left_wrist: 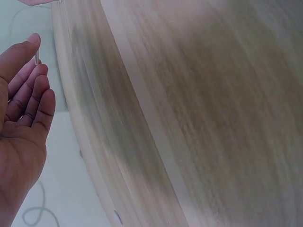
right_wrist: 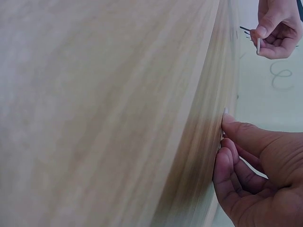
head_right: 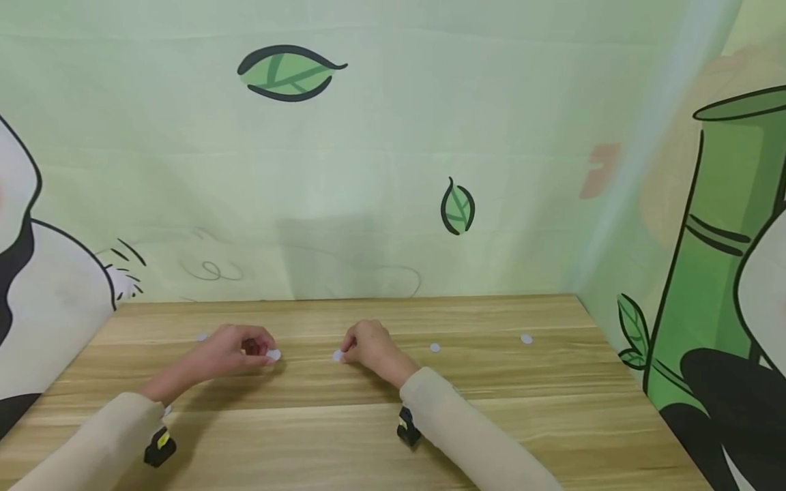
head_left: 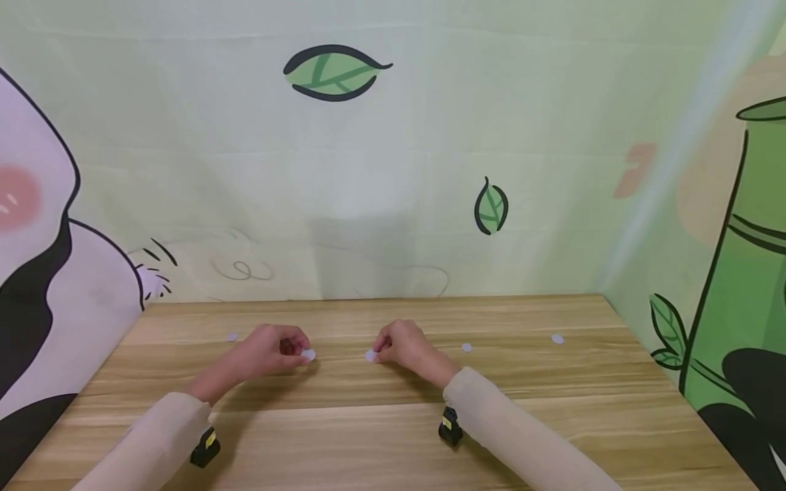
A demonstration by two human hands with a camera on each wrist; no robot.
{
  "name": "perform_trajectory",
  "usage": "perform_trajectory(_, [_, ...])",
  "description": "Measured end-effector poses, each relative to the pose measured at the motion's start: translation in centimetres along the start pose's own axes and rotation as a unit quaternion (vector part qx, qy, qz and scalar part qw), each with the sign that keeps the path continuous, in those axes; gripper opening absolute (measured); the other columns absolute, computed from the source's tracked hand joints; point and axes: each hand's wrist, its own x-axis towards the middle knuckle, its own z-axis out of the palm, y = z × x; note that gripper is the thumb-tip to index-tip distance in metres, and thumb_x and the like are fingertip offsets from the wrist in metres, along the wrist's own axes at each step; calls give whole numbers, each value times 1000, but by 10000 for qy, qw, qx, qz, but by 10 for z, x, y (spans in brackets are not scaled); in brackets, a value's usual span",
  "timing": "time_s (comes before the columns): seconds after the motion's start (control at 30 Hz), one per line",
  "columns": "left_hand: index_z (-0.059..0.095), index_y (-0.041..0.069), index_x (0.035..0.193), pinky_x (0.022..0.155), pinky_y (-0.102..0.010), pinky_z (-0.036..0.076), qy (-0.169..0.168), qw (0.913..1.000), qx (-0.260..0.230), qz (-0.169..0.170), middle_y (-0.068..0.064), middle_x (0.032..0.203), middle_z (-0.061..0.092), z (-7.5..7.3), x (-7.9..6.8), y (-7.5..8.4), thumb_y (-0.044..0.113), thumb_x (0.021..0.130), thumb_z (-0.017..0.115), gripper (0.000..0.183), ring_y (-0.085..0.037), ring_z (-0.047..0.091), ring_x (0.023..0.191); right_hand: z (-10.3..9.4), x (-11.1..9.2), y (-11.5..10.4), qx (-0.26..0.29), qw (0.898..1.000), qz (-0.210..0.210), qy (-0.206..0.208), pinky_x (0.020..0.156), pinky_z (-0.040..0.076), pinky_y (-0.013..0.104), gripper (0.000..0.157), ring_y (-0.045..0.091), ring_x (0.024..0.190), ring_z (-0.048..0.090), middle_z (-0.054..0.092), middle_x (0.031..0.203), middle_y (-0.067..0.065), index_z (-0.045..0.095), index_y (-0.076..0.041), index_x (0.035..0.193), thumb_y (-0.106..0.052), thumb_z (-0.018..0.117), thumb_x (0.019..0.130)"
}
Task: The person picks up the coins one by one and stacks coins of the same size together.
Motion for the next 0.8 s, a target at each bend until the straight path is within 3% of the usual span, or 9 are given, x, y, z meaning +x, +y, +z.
perform_trajectory(0.8, [72, 10, 91, 66, -23, 51, -113, 9999, -57, -12, 8, 79, 65, 18, 24, 13, 16, 86, 82, 13, -5, 57, 73, -2, -1, 0, 7, 9999, -136, -14, 64, 44, 21, 10, 7, 67, 51, 68, 71, -1, 77, -5, 83, -11, 85, 83])
